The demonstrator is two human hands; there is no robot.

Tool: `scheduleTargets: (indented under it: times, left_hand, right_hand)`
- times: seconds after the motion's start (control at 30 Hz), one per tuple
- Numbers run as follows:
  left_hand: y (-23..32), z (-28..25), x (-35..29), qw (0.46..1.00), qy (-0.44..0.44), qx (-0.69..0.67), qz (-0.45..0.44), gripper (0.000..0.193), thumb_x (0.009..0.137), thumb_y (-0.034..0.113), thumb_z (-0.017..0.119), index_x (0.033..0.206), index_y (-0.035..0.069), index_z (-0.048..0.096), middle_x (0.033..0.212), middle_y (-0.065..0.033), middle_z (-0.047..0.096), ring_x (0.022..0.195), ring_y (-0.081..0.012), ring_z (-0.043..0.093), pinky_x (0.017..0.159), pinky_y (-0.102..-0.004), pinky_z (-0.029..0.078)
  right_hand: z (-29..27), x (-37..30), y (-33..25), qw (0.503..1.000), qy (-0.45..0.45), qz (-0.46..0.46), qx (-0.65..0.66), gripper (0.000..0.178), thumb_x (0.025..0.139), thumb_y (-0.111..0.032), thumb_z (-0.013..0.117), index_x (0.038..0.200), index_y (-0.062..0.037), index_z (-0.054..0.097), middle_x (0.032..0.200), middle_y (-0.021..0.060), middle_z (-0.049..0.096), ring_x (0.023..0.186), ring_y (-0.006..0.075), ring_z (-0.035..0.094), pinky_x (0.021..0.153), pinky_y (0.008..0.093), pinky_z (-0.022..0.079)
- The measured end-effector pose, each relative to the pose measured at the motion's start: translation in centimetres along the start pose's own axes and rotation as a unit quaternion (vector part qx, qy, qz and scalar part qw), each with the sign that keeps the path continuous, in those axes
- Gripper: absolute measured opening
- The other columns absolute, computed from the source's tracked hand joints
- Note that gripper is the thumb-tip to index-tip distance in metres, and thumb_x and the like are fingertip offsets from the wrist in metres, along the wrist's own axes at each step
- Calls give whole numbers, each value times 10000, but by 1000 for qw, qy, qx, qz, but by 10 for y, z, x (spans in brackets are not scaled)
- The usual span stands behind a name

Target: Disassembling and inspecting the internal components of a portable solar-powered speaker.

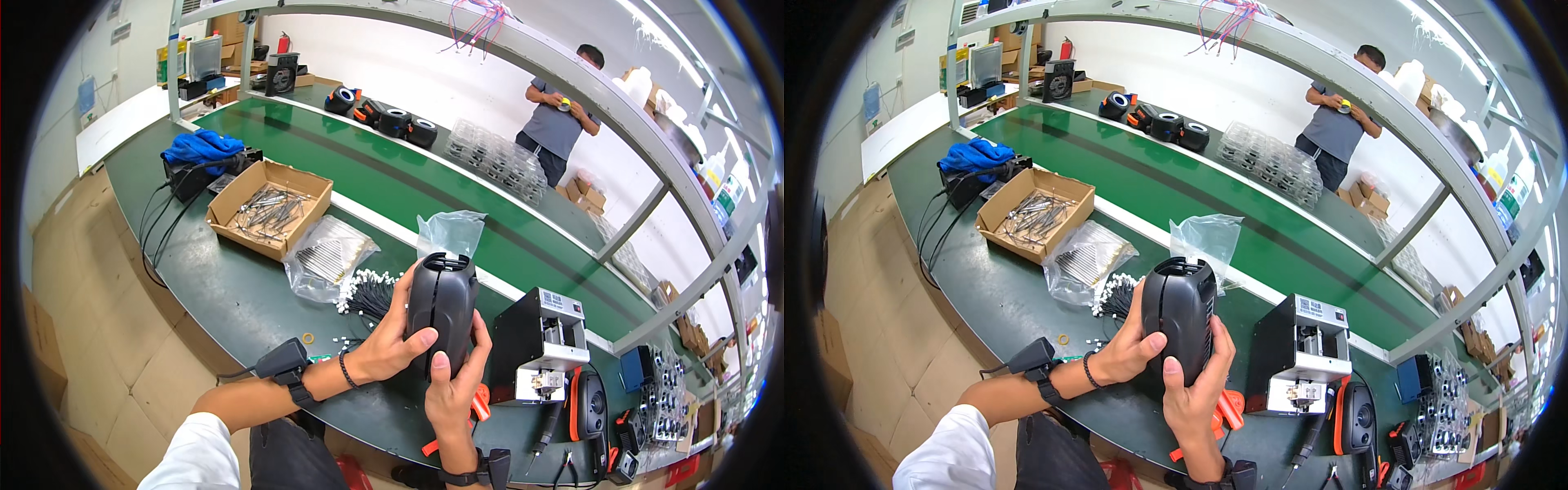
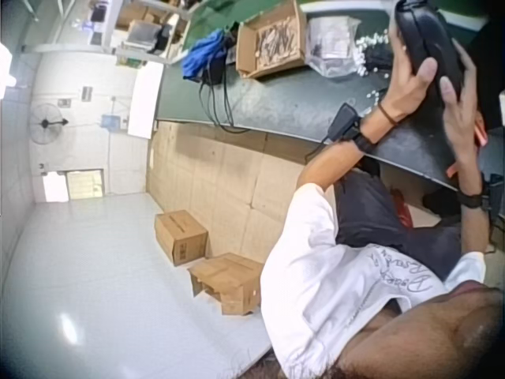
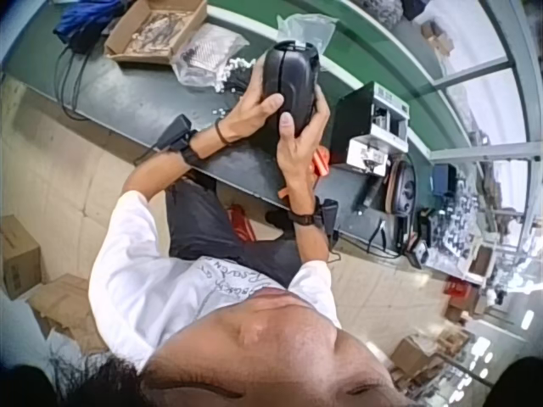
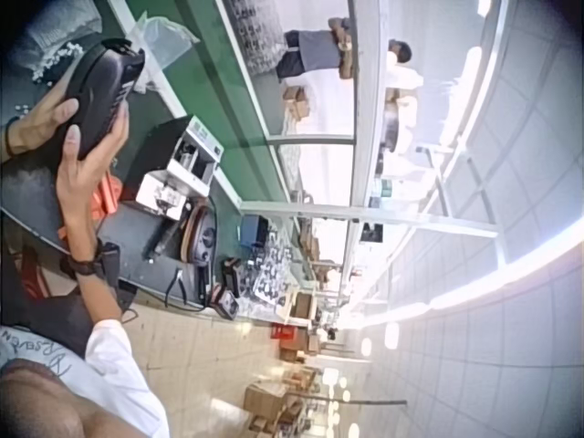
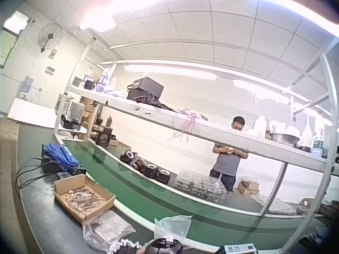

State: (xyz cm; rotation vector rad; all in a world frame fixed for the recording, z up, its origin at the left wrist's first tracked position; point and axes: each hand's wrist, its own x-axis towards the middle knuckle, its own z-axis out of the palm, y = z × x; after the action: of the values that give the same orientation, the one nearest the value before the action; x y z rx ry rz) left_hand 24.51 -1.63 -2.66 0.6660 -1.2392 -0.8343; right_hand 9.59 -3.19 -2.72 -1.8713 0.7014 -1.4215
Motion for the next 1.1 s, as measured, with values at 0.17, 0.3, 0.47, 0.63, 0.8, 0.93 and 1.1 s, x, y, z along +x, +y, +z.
scheduleTargets:
  times: [0.17, 0.3, 0.47, 0.63, 0.8, 0.93, 1.1]
  left_hand:
    - [-4, 0, -1, 1000, 5, 5, -7, 1044, 938, 401, 685, 1618, 75, -38, 1574, -208, 227, 1485, -314, 276, 1213, -453, 257]
    - [-4, 0, -1, 1000, 7, 21, -12, 1043, 929, 377, 688, 1611, 77, -42, 1549, -213, 260, 1478, -312, 280, 1215, -458, 247]
    - [-3, 3, 1, 1000, 13, 9, 0, 1040, 923, 351, 696, 1601, 74, -43, 1520, -212, 306, 1449, -302, 331, 1194, -450, 293]
    - [-1, 2, 1, 1000, 4, 5, -10, 1052, 923, 337, 701, 1593, 70, -66, 1507, -222, 320, 1421, -296, 376, 1168, -441, 342]
    - [2, 0, -3, 999, 13, 0, -45, 1063, 918, 308, 729, 1586, 60, -60, 1478, -209, 361, 1395, -275, 416, 1151, -414, 369]
    - [1, -3, 0, 999, 40, -4, -29, 915, 894, 335, 732, 1560, 59, 167, 1388, -121, 417, 1293, -210, 444, 1113, -369, 377]
    - [32, -3, -12, 996, 57, -44, -49, 953, 924, 318, 739, 1583, 66, 99, 1421, -127, 404, 1335, -210, 431, 1133, -376, 380]
  right_hand:
    - [1, -1, 1, 1000, -13, -10, -18, 774, 969, -392, 653, 1500, 68, 328, 1473, 260, 391, 1356, 386, 433, 1141, 471, 339]
    - [1, -1, 3, 999, -18, -17, -29, 758, 972, -369, 649, 1497, 69, 324, 1474, 264, 381, 1356, 392, 427, 1143, 475, 335]
    - [-3, 1, 3, 998, -31, -18, -43, 763, 987, -392, 627, 1505, 67, 305, 1467, 234, 391, 1361, 341, 423, 1139, 450, 345]
    - [-1, 0, 1, 1000, -17, 12, 7, 763, 968, -394, 648, 1484, 72, 335, 1461, 267, 386, 1350, 388, 431, 1143, 477, 333]
    - [3, -3, 1, 999, -39, 5, -15, 778, 982, -414, 621, 1497, 81, 313, 1466, 283, 368, 1357, 393, 417, 1143, 476, 330]
    - [4, -1, -3, 999, -49, 11, -22, 848, 991, -538, 549, 1512, 84, 305, 1476, 279, 380, 1398, 403, 387, 1176, 479, 280]
    - [-3, 3, -20, 991, -93, 25, 94, 962, 959, -692, 506, 1540, 48, 304, 1489, 229, 398, 1343, 325, 450, 1130, 442, 357]
